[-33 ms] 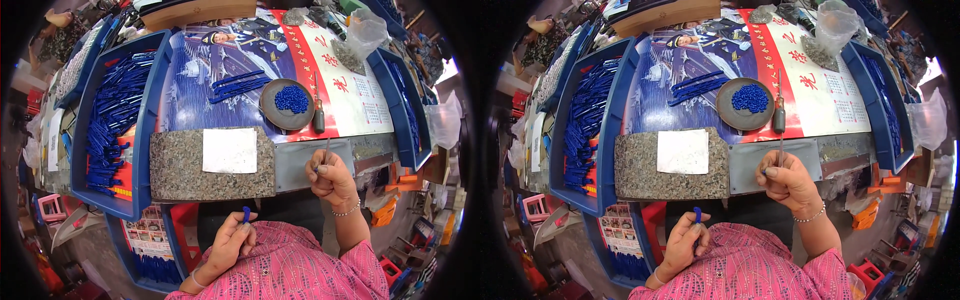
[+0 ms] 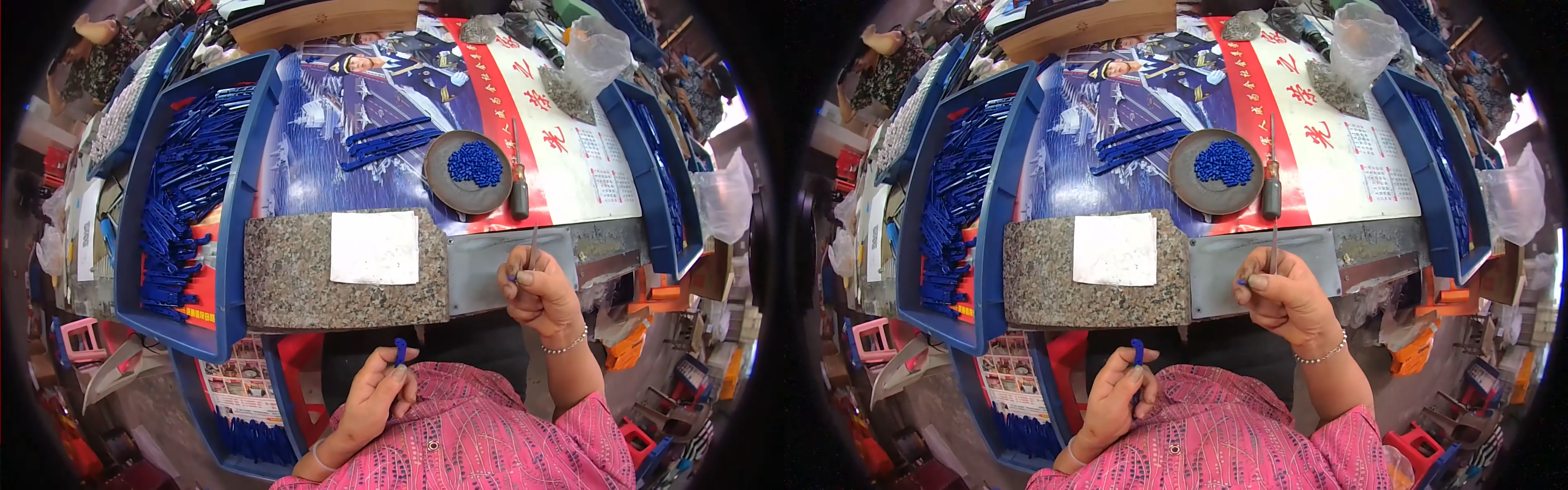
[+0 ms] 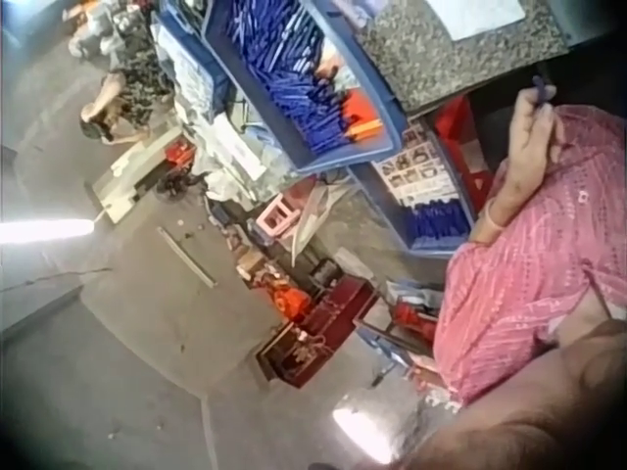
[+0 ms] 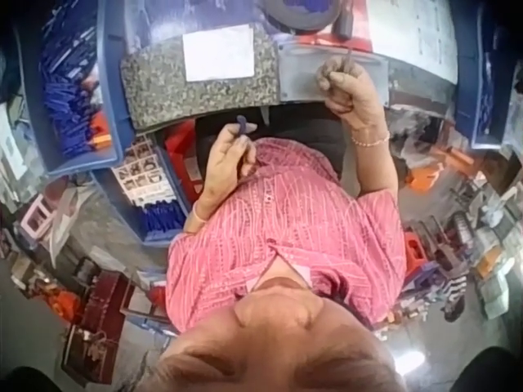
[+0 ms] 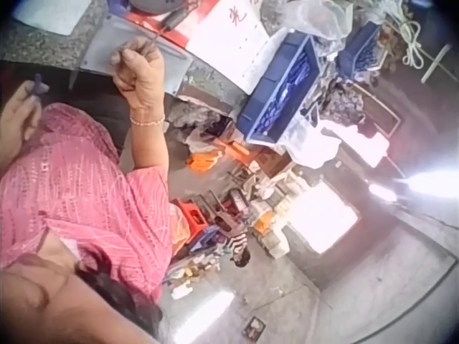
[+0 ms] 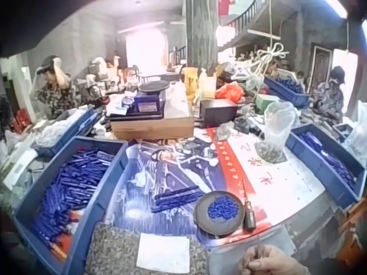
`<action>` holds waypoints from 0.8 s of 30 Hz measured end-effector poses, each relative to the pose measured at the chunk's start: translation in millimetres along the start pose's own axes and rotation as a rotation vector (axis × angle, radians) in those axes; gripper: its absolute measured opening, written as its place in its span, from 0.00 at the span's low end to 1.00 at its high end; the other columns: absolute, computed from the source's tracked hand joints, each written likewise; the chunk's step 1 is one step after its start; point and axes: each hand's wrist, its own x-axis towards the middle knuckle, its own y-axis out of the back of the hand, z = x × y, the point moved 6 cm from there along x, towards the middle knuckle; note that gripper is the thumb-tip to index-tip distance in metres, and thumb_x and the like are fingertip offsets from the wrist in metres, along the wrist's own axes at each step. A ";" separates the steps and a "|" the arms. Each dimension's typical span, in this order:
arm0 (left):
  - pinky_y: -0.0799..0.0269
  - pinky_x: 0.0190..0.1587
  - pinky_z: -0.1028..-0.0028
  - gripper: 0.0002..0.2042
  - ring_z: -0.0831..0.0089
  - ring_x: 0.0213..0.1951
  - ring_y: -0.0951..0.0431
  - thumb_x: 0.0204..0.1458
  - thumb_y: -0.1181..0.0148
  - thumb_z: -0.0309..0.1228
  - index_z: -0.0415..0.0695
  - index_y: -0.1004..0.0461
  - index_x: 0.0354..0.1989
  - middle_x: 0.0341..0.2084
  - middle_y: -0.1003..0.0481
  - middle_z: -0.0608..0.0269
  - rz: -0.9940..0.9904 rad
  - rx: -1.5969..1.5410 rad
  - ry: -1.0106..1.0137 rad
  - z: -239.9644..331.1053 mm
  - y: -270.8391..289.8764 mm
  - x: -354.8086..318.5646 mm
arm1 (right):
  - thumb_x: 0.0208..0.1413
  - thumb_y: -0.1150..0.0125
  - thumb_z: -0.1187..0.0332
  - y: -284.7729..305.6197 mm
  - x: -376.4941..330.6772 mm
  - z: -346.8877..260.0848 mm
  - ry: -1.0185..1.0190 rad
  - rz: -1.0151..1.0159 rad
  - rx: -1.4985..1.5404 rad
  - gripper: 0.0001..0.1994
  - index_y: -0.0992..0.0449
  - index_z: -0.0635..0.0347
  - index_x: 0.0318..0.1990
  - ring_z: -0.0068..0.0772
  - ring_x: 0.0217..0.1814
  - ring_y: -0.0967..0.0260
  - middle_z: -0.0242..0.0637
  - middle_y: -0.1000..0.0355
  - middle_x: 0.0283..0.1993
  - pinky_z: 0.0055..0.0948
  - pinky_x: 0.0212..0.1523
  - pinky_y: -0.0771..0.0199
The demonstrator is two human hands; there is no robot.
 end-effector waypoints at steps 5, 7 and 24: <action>0.45 0.19 0.84 0.11 0.82 0.16 0.41 0.59 0.59 0.28 0.39 0.38 0.48 0.20 0.34 0.61 0.024 -0.009 -0.029 0.8 1.8 -1.4 | 0.52 0.45 0.75 -6.0 1.5 4.0 -0.043 -0.091 0.133 0.04 0.31 0.62 0.35 0.09 0.11 0.59 0.43 0.32 0.30 0.12 0.10 0.58; 0.45 0.19 0.84 0.11 0.82 0.16 0.40 0.59 0.59 0.27 0.39 0.38 0.48 0.20 0.34 0.61 0.023 0.024 0.004 -0.4 1.2 -2.1 | 0.52 0.45 0.75 -7.0 3.7 3.9 -0.019 -0.049 0.082 0.04 0.32 0.62 0.35 0.09 0.11 0.59 0.42 0.32 0.30 0.11 0.10 0.58; 0.45 0.19 0.84 0.11 0.83 0.16 0.41 0.57 0.56 0.24 0.38 0.38 0.47 0.19 0.33 0.62 0.068 -0.015 0.025 -1.1 10.1 4.5 | 0.44 0.43 0.73 -50.0 22.8 -5.4 0.421 0.133 -1.555 0.10 0.29 0.64 0.37 0.48 0.34 0.31 0.44 0.31 0.33 0.36 0.34 0.31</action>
